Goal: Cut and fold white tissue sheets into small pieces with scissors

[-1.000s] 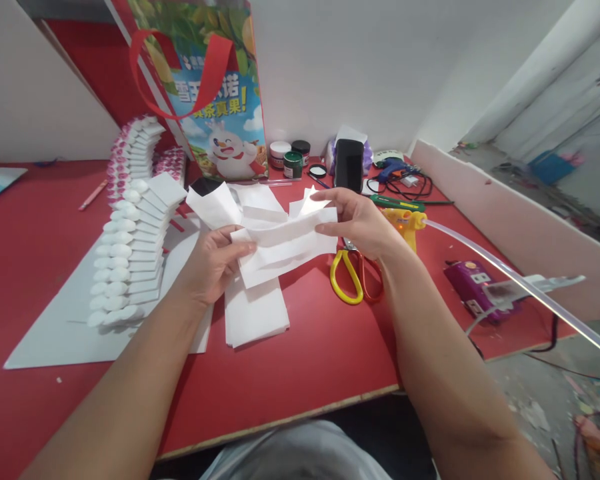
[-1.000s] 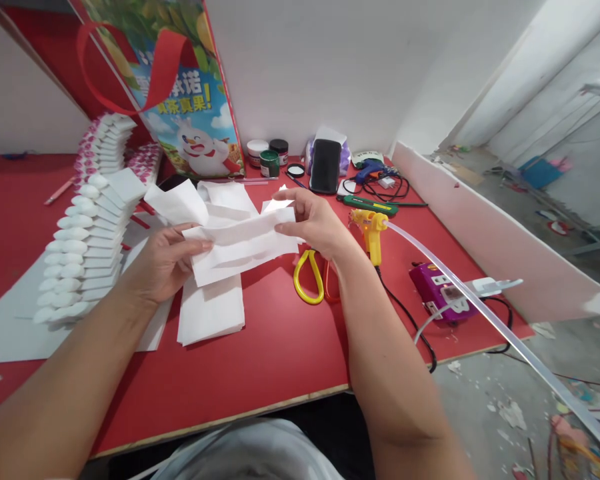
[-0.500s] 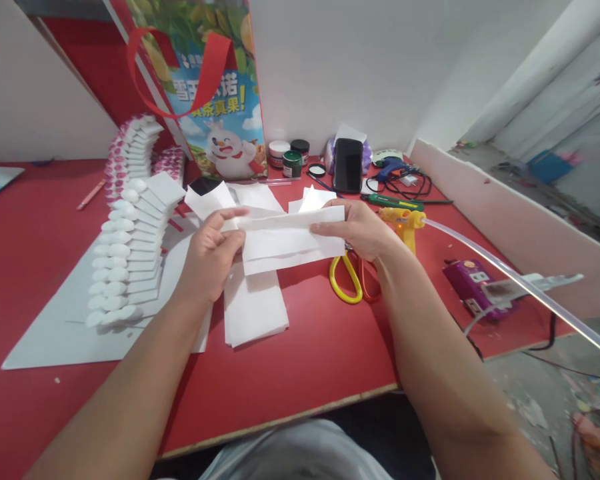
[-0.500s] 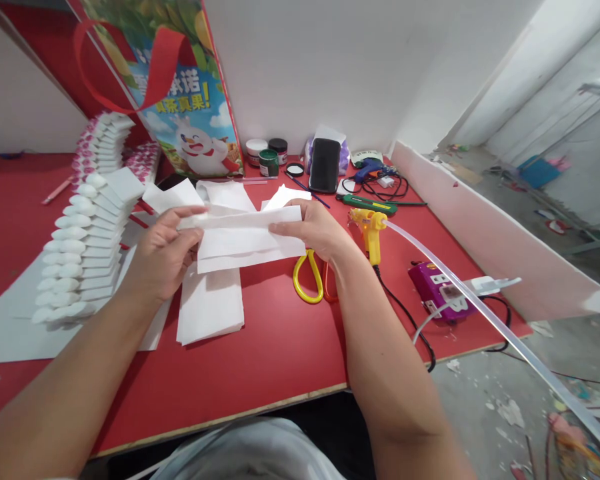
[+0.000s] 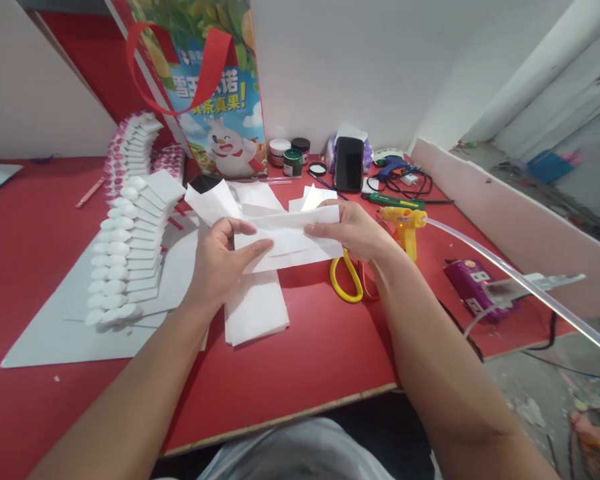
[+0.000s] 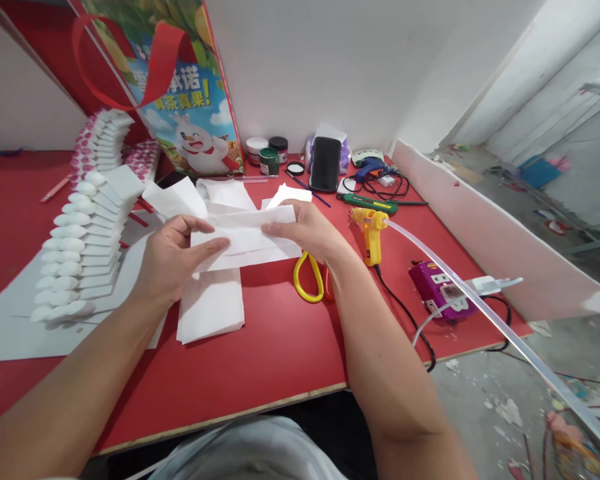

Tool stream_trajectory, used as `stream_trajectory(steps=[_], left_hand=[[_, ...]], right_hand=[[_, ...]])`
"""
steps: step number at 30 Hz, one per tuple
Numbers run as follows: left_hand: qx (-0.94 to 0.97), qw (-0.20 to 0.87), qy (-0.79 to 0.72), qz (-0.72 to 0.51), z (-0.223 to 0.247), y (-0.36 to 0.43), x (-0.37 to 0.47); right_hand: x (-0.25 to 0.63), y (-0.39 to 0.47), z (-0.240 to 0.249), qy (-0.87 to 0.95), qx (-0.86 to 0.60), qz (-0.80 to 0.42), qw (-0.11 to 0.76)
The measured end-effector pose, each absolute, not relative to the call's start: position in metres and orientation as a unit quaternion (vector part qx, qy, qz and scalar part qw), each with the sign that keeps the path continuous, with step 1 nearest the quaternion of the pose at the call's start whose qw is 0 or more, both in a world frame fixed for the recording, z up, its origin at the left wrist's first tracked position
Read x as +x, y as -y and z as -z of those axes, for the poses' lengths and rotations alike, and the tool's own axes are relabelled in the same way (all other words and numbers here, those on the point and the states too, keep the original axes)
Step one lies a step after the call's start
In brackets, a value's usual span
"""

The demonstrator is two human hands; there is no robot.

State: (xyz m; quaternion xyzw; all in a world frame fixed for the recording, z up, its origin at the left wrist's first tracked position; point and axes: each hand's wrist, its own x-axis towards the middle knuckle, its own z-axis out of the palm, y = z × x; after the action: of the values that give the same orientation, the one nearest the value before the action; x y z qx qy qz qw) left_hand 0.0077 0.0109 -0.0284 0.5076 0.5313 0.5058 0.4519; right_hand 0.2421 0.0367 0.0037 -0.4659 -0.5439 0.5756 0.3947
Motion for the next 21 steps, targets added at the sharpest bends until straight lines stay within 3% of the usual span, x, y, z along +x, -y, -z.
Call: stream_trajectory(steps=[6,11,21], left_hand=[[0.422,0.517,-0.502,-0.549,0.0241,-0.012,0.0102],[0.385,0.627,-0.458,-0.499,0.0237,-0.0142,0.0034],[0.418,0.606,-0.441,-0.514,0.0225,-0.0104,0.006]], right_hand=[[0.2446,-0.0377,0.0012,0.572,-0.456,-0.558,0.392],[0.2449,-0.0373,-0.0007,0.56,-0.434,-0.595,0.38],[0.2429,-0.0363,-0.0053,0.513,-0.437,-0.612,0.414]])
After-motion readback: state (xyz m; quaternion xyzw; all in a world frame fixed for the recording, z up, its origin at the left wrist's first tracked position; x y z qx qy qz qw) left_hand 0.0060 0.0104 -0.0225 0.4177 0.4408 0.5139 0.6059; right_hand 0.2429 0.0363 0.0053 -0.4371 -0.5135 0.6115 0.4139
